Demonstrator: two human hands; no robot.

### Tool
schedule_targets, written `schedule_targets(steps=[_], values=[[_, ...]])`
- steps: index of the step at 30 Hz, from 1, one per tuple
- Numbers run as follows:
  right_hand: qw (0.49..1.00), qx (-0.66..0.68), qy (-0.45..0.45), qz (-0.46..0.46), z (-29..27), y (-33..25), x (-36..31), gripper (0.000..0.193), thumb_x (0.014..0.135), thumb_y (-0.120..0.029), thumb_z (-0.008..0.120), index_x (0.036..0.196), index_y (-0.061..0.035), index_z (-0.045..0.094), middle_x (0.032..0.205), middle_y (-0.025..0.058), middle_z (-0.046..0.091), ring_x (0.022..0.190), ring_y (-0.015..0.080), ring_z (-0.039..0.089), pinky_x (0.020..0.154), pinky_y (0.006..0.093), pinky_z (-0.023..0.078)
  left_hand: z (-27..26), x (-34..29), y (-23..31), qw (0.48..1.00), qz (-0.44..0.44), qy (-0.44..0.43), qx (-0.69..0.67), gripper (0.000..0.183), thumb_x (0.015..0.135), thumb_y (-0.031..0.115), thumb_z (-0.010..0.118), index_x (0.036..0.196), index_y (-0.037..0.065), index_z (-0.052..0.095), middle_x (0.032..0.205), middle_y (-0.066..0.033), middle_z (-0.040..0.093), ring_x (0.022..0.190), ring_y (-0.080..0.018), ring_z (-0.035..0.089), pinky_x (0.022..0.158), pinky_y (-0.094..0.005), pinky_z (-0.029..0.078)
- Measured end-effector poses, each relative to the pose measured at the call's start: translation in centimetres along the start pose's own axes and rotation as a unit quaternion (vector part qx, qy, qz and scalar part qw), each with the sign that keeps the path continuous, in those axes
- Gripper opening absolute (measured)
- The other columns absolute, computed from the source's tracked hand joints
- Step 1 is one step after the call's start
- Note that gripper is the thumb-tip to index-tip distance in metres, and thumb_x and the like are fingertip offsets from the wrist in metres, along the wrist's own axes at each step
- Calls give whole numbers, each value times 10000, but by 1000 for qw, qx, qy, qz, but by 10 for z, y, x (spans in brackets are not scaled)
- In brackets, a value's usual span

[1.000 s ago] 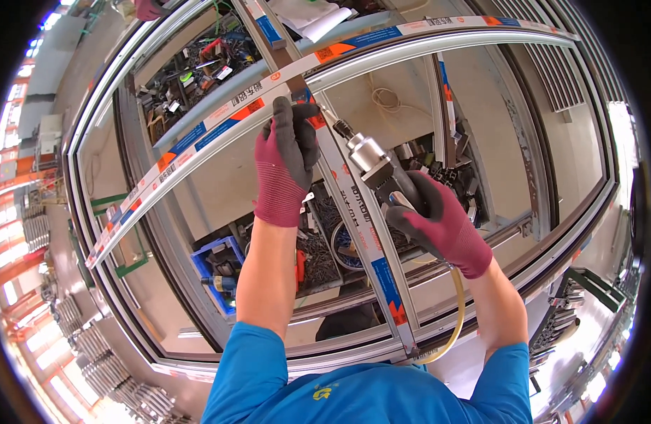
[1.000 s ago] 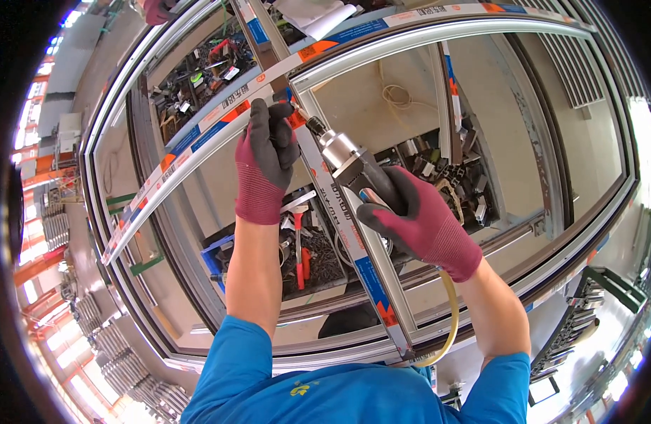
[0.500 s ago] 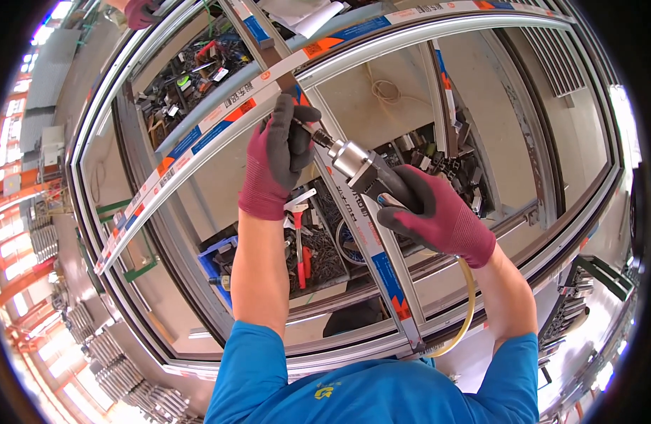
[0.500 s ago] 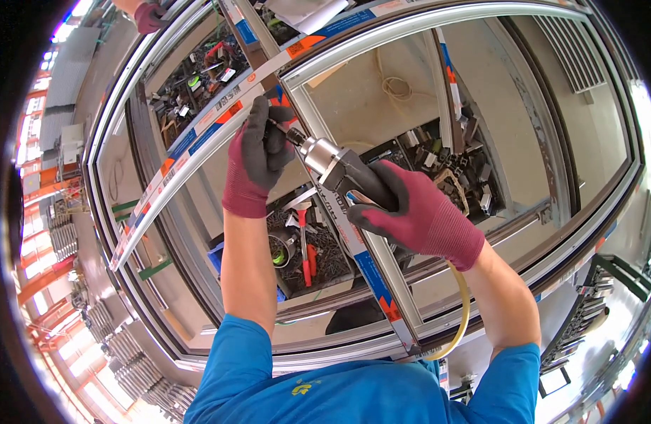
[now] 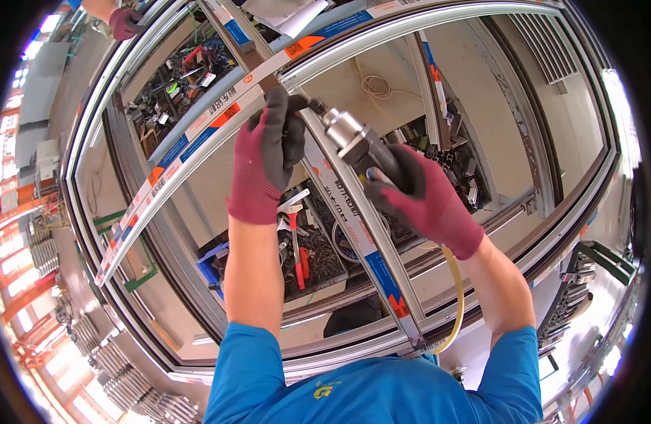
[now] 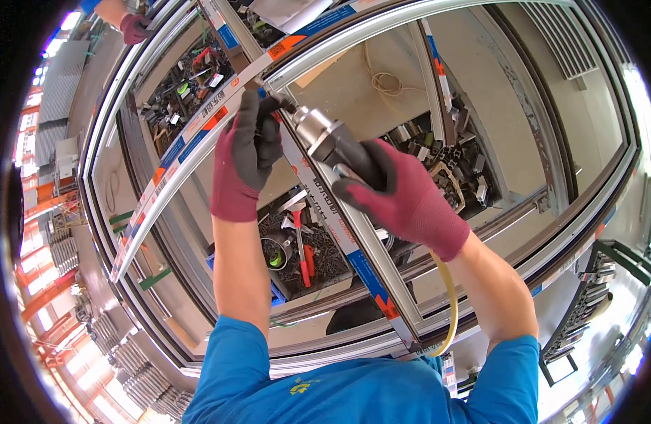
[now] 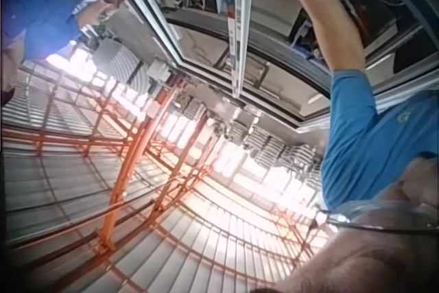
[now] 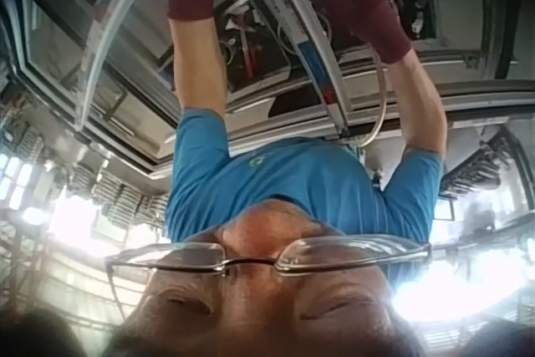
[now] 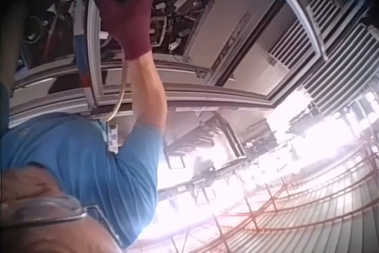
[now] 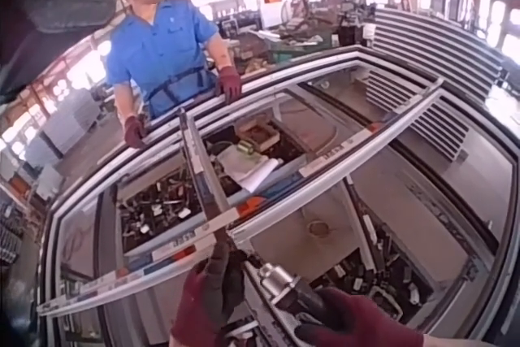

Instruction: Assembling large metal frame structures using power tools and a heat gun in a factory setting.

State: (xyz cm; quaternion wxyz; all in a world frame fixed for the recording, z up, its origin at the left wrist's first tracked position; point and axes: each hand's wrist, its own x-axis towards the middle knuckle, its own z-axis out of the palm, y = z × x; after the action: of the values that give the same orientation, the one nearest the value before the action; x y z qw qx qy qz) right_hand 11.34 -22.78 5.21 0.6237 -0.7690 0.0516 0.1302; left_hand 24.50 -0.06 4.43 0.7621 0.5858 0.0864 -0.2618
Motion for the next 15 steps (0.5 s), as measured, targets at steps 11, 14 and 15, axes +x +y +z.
schedule_targets(steps=[11, 14, 15], values=[[995, -57, -21, 77, 6, 24, 44, 384, 944, -267, 748, 1170, 23, 639, 871, 75, 675, 806, 83, 574, 740, 299, 506, -41, -22, -55, 962, 17, 39, -271, 311, 1070, 124, 469, 1297, -42, 601, 1100, -140, 683, 870, -218, 689, 690, -303, 606], [996, -61, -12, 69, 8, 26, 49, 377, 934, -253, 750, 1166, 23, 642, 869, 107, 675, 810, 107, 595, 756, 324, 516, -39, -29, -56, 969, 19, 90, -228, 299, 1087, 113, 475, 1313, -44, 594, 1140, -154, 698, 904, -214, 707, 704, -295, 619], [995, -77, -13, 62, 9, 30, 51, 374, 932, -249, 749, 1166, 23, 642, 871, 110, 676, 808, 115, 599, 757, 327, 517, -41, -30, -57, 971, 20, 96, -217, 305, 1094, 149, 498, 1315, -38, 594, 1137, -148, 706, 888, -199, 710, 682, -285, 613]])
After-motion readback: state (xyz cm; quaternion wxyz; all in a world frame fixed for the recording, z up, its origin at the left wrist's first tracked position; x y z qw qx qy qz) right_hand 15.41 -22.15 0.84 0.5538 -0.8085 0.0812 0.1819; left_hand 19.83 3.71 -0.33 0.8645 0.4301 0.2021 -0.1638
